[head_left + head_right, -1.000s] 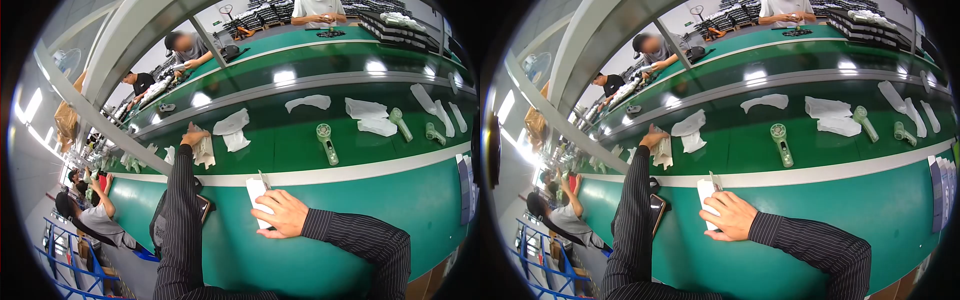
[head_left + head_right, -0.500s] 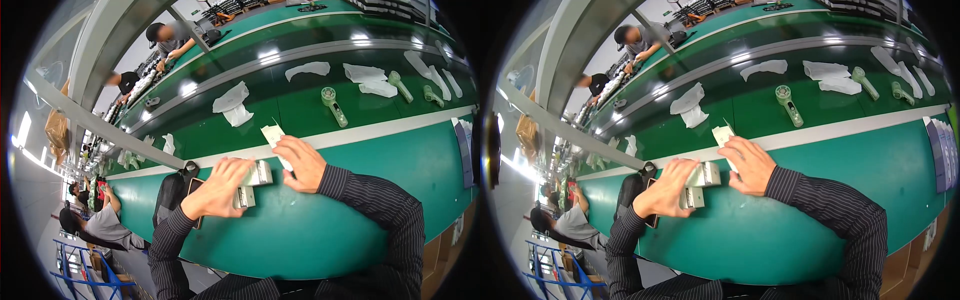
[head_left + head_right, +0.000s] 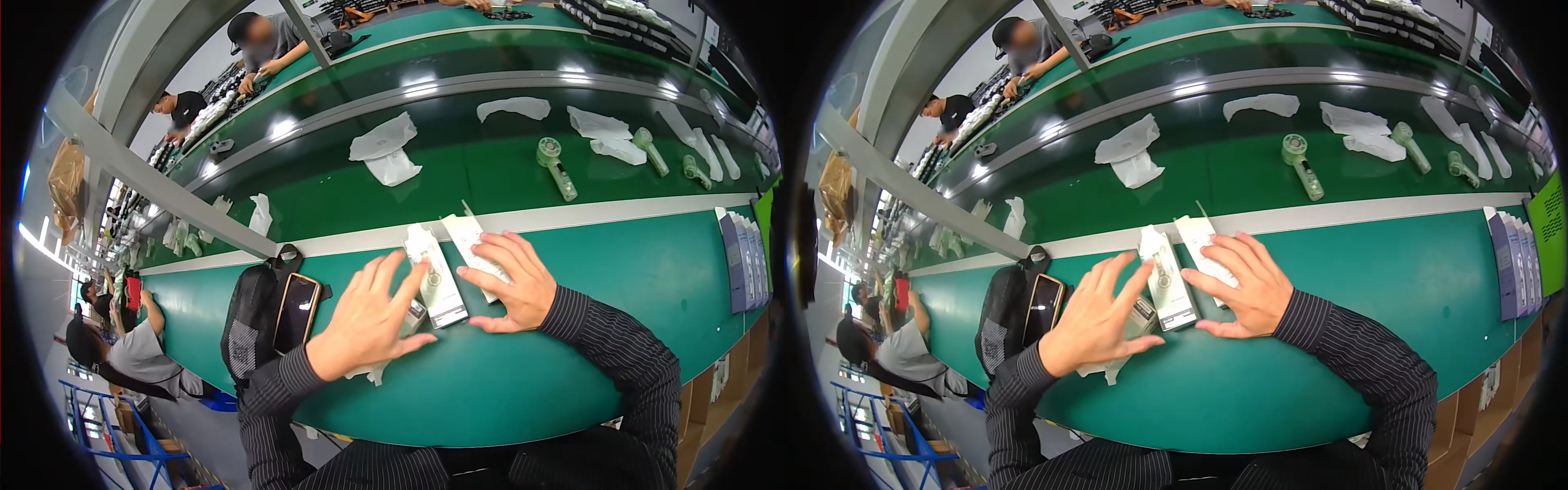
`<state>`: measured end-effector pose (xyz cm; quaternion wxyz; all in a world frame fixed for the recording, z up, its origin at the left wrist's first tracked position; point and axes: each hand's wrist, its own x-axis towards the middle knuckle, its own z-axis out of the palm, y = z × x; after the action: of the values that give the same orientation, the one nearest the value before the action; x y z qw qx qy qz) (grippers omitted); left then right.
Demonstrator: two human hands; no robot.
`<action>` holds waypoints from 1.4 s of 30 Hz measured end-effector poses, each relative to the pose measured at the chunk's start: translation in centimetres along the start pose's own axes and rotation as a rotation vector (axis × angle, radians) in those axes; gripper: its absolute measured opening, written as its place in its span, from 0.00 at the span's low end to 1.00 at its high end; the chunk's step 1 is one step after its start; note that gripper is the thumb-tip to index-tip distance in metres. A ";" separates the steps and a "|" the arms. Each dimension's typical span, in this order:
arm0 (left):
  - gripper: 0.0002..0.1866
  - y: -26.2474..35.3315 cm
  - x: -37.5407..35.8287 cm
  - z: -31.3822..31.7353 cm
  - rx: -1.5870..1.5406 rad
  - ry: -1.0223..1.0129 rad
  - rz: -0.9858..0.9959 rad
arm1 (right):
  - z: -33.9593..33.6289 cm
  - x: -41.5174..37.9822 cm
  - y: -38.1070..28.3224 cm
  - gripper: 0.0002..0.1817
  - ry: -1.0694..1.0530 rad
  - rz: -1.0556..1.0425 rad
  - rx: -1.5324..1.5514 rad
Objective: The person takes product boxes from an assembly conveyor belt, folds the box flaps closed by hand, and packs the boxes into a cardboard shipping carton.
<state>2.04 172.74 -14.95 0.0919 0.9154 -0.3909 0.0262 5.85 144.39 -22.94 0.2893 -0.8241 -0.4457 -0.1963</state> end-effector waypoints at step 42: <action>0.47 -10.3 -7.4 7.9 -0.257 0.247 -0.010 | 7.5 5.4 -4.7 0.37 0.012 0.126 -0.067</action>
<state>4.12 183.49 -25.12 0.2557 0.8879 -0.3723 0.0875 5.17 154.73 -24.03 0.2760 -0.8585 -0.3845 -0.1975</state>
